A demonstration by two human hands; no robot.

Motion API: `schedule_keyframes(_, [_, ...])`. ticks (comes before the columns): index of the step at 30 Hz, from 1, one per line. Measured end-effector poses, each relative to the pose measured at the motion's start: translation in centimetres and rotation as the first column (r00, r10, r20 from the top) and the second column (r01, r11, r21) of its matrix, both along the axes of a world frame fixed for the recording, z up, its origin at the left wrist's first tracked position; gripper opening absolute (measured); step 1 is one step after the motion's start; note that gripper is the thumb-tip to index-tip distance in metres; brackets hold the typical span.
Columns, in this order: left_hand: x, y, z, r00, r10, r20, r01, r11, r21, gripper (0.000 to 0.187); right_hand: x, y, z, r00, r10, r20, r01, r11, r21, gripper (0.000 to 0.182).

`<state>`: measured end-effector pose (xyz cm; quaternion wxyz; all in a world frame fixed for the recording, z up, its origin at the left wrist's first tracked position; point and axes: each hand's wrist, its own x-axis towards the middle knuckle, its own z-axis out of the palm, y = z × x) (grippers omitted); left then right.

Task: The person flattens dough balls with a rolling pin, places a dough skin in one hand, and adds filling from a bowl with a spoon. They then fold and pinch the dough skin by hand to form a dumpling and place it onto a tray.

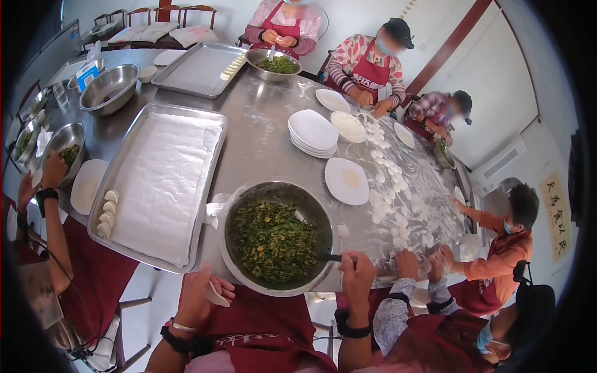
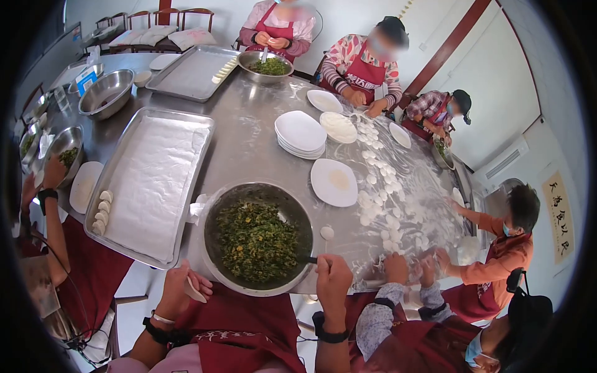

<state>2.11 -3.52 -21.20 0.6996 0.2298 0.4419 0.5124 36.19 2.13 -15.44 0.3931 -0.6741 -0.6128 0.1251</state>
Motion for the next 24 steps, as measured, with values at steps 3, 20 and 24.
schedule_keyframes(3, [0.1, 1.2, 0.4, 0.988, -0.080, -0.132, 0.069, 0.994, -0.083, 0.035, 0.1, 2.4, 0.5, 0.995, -0.014, -0.094, 0.024, 0.994, 0.106, 0.018])
schedule_keyframes(20, [0.7, 3.9, -0.1, 0.951, -0.028, -0.307, 0.030, 1.000, 0.001, 0.031, 0.3, 3.4, 0.2, 0.987, 0.067, -0.145, -0.060, 0.997, 0.056, 0.015])
schedule_keyframes(24, [0.6, 4.3, -0.8, 0.936, -0.071, -0.344, 0.071, 0.997, -0.012, 0.033, 1.2, 5.5, 1.0, 0.981, 0.066, -0.182, -0.052, 0.995, 0.082, 0.014])
